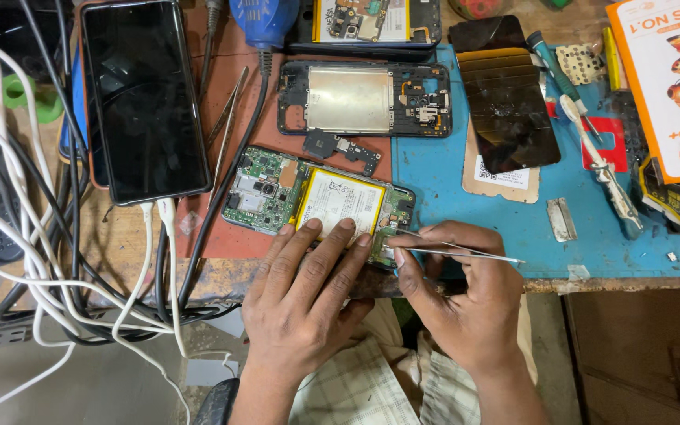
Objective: The person assembles a smartphone by placing the motherboard and battery into the chassis, then uses tweezers to connect internal ribbon cables and components. The phone remains open on the workbench throughout the clip.
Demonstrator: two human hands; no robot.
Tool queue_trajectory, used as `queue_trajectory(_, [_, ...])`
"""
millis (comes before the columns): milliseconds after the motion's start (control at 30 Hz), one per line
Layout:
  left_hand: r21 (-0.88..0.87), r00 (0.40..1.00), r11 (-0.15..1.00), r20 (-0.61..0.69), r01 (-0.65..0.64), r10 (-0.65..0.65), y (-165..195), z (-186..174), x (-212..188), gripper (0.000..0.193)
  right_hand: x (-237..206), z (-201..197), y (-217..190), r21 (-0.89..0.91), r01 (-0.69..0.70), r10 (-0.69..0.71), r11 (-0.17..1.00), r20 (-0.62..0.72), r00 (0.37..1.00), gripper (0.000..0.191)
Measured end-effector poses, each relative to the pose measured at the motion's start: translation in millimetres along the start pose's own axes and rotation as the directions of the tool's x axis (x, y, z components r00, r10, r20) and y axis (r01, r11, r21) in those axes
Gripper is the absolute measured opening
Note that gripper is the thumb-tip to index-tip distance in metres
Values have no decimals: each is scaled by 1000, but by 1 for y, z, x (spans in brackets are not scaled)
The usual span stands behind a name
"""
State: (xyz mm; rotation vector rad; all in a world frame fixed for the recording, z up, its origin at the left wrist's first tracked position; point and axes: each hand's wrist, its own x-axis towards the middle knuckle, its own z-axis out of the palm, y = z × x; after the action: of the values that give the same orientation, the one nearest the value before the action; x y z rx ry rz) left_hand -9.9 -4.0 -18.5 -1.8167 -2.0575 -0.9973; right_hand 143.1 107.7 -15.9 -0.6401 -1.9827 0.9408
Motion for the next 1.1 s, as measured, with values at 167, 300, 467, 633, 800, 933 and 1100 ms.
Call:
queue_trajectory(167, [-7, 1000, 1000, 7, 10, -10, 1, 0, 1, 78, -1, 0, 1, -83, 30, -33, 996, -32, 999, 38])
queue_trajectory(300, [-4, 1000, 1000, 1, -3, 3, 1, -1, 1, 78, -1, -1, 1, 45, 40, -41, 998, 18, 999, 37])
queue_trajectory(467, [-5, 1000, 1000, 8, -4, 4, 1, -1, 2, 77, 0, -1, -1, -90, 39, -40, 995, -12, 999, 35])
queue_trajectory(633, [-4, 1000, 1000, 4, -3, 3, 1, -1, 1, 76, 1, 1, -1, -132, 65, -69, 989, -28, 997, 35])
queue_trajectory(800, [-1, 1000, 1000, -16, -14, 14, 1, 1, 1, 74, 1, -1, -1, -13, 27, -26, 1000, 21, 999, 36])
queue_trajectory(933, [3, 1000, 1000, -9, -14, 14, 1, 0, 1, 75, 1, 0, -1, -141, 81, -87, 987, -35, 996, 34])
queue_trajectory(1100, [0, 1000, 1000, 10, 11, -11, 1, -1, 1, 76, 1, 0, -2, -63, 38, -39, 997, -11, 999, 34])
